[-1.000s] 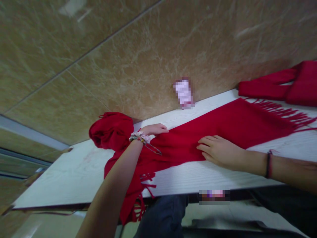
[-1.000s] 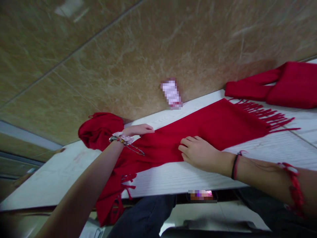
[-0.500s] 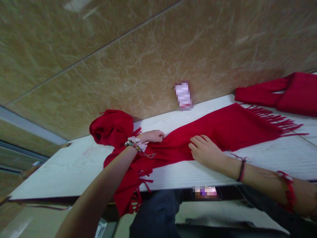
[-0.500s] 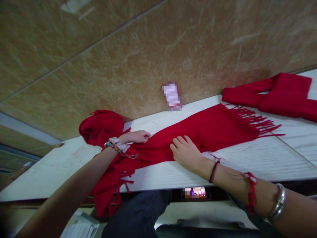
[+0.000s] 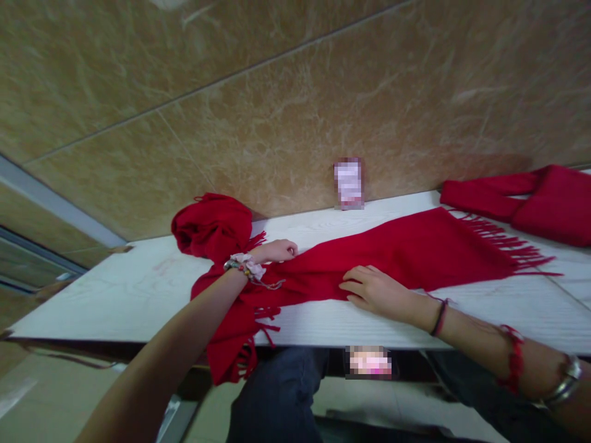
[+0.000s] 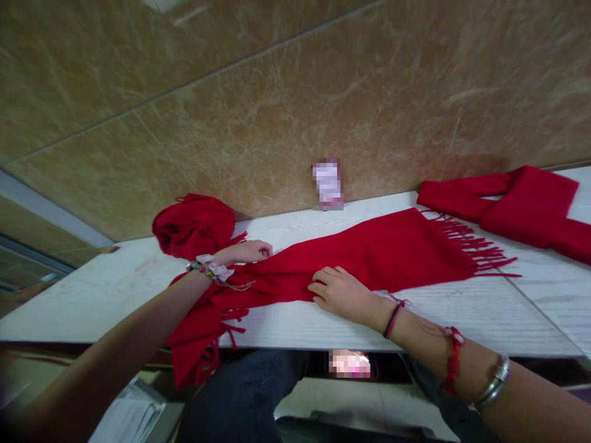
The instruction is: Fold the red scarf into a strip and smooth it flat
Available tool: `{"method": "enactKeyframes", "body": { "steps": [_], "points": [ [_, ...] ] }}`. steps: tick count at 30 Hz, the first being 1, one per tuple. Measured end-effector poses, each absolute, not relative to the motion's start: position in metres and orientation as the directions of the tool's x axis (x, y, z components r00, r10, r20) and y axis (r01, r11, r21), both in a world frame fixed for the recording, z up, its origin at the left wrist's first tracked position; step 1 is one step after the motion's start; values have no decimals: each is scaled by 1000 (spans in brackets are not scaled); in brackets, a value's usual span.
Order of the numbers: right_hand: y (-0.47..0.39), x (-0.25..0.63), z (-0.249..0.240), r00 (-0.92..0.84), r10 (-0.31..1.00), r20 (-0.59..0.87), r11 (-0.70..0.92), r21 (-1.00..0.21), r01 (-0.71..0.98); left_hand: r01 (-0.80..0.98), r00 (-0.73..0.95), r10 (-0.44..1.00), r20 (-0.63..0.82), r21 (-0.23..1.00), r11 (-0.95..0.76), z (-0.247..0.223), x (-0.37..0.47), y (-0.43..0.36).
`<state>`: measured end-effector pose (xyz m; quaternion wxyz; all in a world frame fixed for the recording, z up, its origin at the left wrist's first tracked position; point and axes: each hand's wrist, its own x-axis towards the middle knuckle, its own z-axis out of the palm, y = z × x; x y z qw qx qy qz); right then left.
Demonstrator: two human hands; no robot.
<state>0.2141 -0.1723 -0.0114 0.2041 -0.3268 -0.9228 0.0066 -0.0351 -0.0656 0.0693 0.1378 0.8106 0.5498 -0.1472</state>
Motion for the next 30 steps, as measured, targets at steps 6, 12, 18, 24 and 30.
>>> {"method": "enactKeyframes", "body": {
  "steps": [6, 12, 18, 24, 30],
  "points": [
    [-173, 211, 3, -744, 609, 276, 786, -85, 612, 964, 241, 947, -212, -62, -260, 75, -43, -52],
    [-170, 203, 12, -757, 614, 225, 781, -32, 624, 919, 383, 817, -430, 88, -384, 66, -52, -46],
    [-168, 196, 5, -742, 616, 263, 775, -33, 631, 922, 384, 803, -456, 242, -303, 74, -64, -43],
    [-168, 199, -3, -702, 643, 306, 758, -120, 642, 914, 234, 870, -435, 403, -45, 80, -83, -47],
    [-167, 198, 0, -724, 600, 340, 782, -61, 620, 897, 437, 713, -549, 322, -302, 72, -74, -55]
  ]
}}
